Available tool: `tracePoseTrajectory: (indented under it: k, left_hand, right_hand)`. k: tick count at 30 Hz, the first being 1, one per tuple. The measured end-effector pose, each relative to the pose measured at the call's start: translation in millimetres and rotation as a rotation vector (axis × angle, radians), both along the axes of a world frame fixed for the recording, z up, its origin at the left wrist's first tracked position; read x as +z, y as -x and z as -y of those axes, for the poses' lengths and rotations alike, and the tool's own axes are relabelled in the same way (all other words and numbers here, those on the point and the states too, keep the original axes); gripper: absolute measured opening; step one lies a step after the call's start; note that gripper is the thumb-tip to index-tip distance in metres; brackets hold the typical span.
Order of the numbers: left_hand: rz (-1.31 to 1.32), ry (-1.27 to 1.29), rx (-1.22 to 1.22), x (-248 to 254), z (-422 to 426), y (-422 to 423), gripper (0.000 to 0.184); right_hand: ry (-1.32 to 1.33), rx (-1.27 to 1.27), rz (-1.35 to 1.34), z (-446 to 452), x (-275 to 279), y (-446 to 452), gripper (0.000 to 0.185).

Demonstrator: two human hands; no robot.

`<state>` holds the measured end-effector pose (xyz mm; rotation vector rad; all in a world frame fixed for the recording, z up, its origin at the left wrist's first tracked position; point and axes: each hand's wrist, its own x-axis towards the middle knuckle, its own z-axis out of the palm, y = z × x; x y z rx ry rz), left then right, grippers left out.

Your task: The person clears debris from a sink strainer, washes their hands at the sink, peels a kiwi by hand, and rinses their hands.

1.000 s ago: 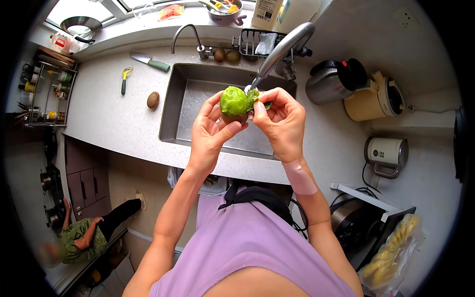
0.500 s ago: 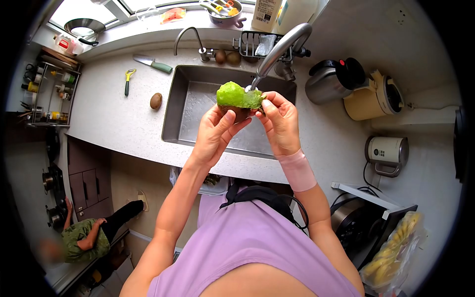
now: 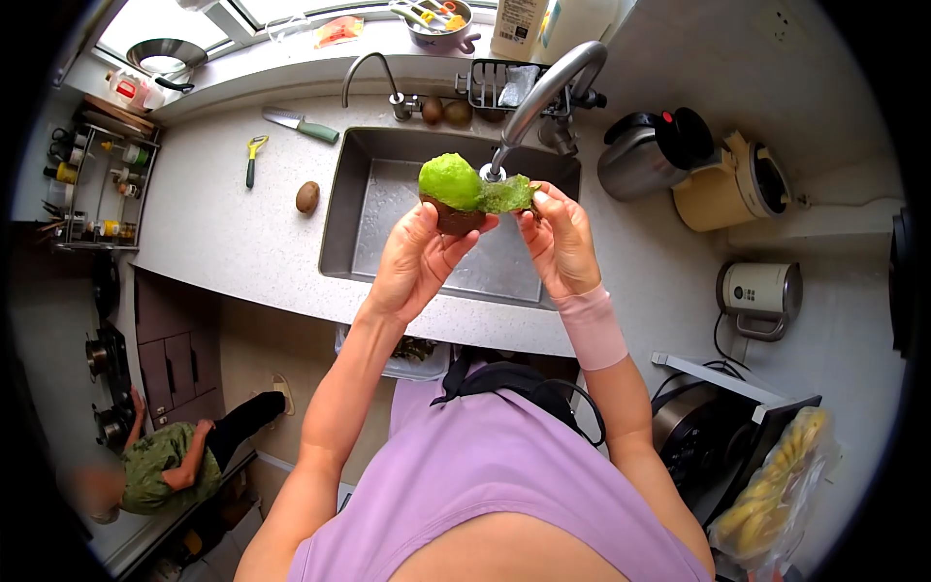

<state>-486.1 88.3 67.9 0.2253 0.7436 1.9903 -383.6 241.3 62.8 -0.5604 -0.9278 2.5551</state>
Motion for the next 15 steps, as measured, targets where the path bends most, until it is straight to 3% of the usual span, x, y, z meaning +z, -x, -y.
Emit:
tracePoseTrajectory:
  k: [8,12,14,15]
  left_hand:
    - [0.404,-0.301,-0.018,-8,4,2,0.056]
    - [0.261,-0.228,0.023,-10,14,15,0.059]
    - [0.180,-0.166,0.027,-5,12,14,0.059]
    - [0.098,-0.106,0.031,-3,11,13,0.060]
  right_hand:
    - [0.154,-0.012,-0.092,-8,-6,-3,0.019]
    - [-0.138,-0.063,0.016,-14,3,-7,0.013]
    - [-0.525,-0.093,0.061,-8,5,-1,0.008]
    - [-0.556,-0.091,0.086,-4,8,3,0.007]
